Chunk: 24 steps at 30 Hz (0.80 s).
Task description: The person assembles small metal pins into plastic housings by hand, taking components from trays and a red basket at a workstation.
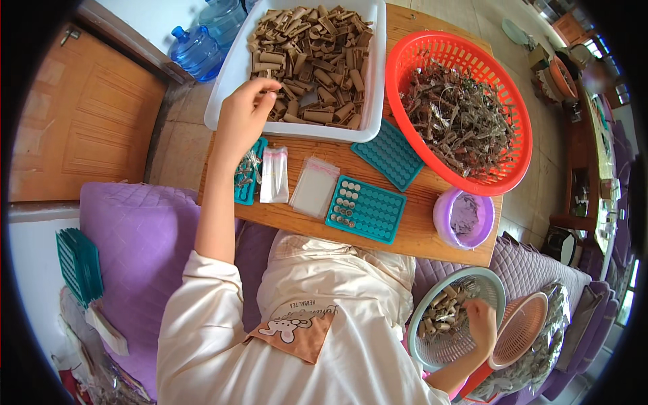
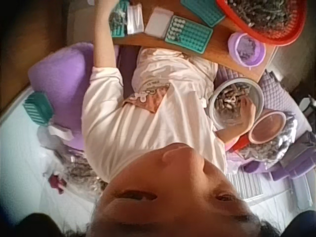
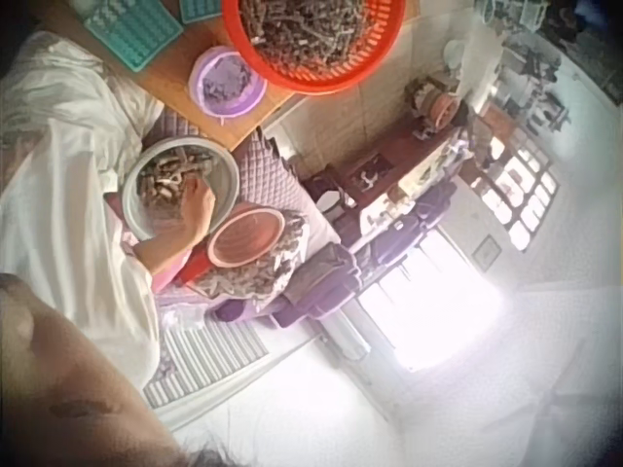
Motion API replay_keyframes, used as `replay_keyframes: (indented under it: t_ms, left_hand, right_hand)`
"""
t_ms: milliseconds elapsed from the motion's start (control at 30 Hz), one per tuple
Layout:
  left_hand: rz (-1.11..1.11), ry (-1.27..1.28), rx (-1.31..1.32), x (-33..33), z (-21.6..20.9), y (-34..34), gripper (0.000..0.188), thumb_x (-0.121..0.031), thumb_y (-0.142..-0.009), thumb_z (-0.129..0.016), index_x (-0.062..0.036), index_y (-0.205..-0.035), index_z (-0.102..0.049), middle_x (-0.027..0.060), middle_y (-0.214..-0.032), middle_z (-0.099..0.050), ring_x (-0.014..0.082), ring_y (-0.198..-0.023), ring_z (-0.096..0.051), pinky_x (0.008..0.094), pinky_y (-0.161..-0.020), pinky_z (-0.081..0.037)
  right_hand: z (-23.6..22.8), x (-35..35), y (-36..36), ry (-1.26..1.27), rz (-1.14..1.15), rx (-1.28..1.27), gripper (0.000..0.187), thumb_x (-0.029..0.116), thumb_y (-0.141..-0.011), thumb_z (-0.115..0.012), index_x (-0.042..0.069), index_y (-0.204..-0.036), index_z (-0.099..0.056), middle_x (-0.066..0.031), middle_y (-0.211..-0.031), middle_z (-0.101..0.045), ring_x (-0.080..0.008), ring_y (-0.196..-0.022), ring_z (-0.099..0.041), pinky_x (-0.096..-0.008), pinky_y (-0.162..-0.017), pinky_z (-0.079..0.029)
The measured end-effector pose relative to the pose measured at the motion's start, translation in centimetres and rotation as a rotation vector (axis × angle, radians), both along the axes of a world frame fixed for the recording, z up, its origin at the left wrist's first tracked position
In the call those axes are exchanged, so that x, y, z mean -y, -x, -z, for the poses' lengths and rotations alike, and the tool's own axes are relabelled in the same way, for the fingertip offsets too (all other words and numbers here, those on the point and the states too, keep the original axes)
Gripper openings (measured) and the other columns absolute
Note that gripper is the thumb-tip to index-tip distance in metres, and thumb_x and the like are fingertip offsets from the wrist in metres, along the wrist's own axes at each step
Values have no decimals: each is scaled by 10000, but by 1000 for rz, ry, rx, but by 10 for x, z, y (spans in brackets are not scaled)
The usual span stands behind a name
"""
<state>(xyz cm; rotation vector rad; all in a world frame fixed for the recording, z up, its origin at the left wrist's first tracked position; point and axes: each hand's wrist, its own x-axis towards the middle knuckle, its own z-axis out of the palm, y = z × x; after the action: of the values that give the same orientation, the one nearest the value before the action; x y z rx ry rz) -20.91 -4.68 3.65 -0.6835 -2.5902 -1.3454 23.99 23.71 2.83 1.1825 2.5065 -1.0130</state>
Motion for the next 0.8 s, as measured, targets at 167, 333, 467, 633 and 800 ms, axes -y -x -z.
replay_keyframes:
  t_ms: [167,333,467,633,800]
  left_hand:
    - [263,599,133,-24,24,62,207,-148,-812,-485,-39,-969,-563,111,-891,-609,254,-808,-583,332,-698,-449]
    - [223,903,22,-74,50,100,196,-170,-784,-511,-40,-919,-571,148,-890,-598,299,-854,-565,398,-711,-457]
    - [190,1087,-101,-84,66,110,178,-179,-747,-547,-48,-866,-574,166,-847,-594,306,-853,-565,428,-712,-460]
    - [87,788,-1,-78,42,106,175,-219,-748,-534,-48,-784,-542,119,-756,-587,268,-742,-573,366,-636,-450]
    - [83,463,52,-61,11,87,314,-347,-794,-467,-46,-748,-544,103,-679,-581,221,-656,-563,310,-584,-424]
  right_hand:
    - [-16,-5,1,-152,-117,325,185,99,-759,-481,-6,-883,-568,-183,-863,-581,-355,-785,-543,-401,-710,-409]
    - [-42,0,82,-315,-277,-109,261,68,-762,-494,3,-1014,-509,-185,-943,-551,-341,-833,-541,-376,-725,-416]
    - [-61,6,146,-276,-326,-248,212,22,-758,-490,-2,-963,-536,-173,-912,-566,-318,-810,-560,-347,-707,-429]
    - [-58,-11,195,-342,-300,-539,151,32,-743,-527,3,-885,-571,-132,-755,-593,-240,-688,-597,-308,-624,-450]
    - [-37,-41,245,-356,-233,-483,138,78,-727,-562,11,-847,-575,-129,-724,-583,-240,-657,-586,-317,-607,-447]
